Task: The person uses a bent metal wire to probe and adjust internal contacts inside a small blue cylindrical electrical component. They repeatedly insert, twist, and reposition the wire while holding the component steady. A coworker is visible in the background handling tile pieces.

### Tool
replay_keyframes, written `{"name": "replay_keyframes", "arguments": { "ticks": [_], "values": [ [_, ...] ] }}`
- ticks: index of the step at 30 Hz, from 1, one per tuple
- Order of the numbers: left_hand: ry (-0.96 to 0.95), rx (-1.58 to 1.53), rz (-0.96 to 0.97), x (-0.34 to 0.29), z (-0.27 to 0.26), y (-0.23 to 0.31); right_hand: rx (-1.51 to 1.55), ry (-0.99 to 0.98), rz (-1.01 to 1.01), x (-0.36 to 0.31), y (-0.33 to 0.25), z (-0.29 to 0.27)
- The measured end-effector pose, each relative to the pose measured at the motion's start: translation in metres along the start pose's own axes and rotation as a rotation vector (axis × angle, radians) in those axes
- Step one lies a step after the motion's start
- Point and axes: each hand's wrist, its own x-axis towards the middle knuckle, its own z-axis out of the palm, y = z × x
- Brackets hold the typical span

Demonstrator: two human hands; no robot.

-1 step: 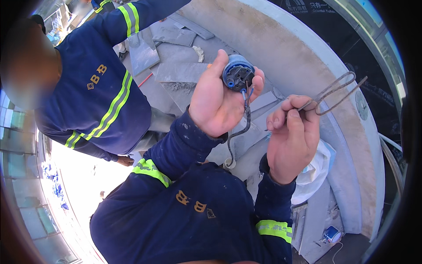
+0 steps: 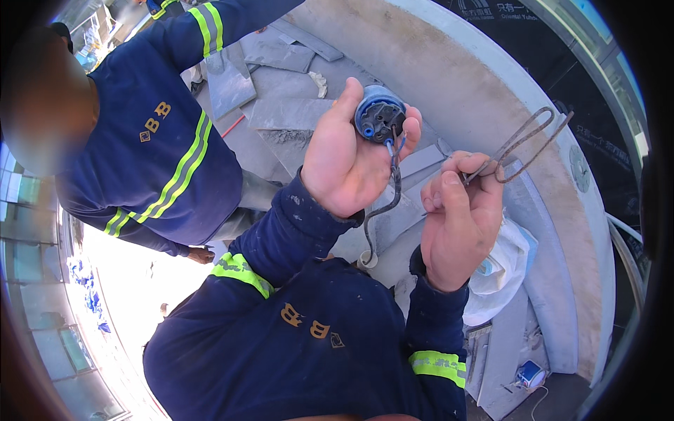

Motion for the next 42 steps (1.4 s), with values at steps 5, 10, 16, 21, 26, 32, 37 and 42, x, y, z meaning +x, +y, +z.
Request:
{"name": "replay_keyframes", "arguments": {
  "ticks": [5,10,16,21,26,32,37,42],
  "values": [
    [0.015,0.062,0.130,0.006,0.000,0.002,-0.081,-0.022,0.096,0.000,0.024,0.009],
    [0.022,-0.026,0.059,0.015,0.000,0.005,-0.242,0.003,0.081,0.009,0.021,0.010],
    [-0.039,0.211,0.264,0.024,0.006,-0.011,-0.221,0.074,0.072,0.015,0.011,-0.010],
    [-0.485,1.054,0.789,0.039,-0.025,-0.013,-0.173,0.207,-0.078,0.021,0.001,-0.034],
    [-0.348,1.030,0.761,0.038,-0.064,0.004,-0.168,0.299,-0.099,0.014,-0.003,-0.062],
    [-0.173,1.068,0.430,0.006,-0.081,0.037,-0.167,0.309,-0.046,-0.005,0.004,-0.090],
    [-0.055,1.378,0.891,-0.005,-0.109,0.036,-0.212,0.410,-0.009,-0.018,0.007,-0.090],
    [-0.106,1.327,0.620,-0.019,-0.118,0.029,-0.252,0.436,0.002,-0.030,0.005,-0.098]
  ]
}}
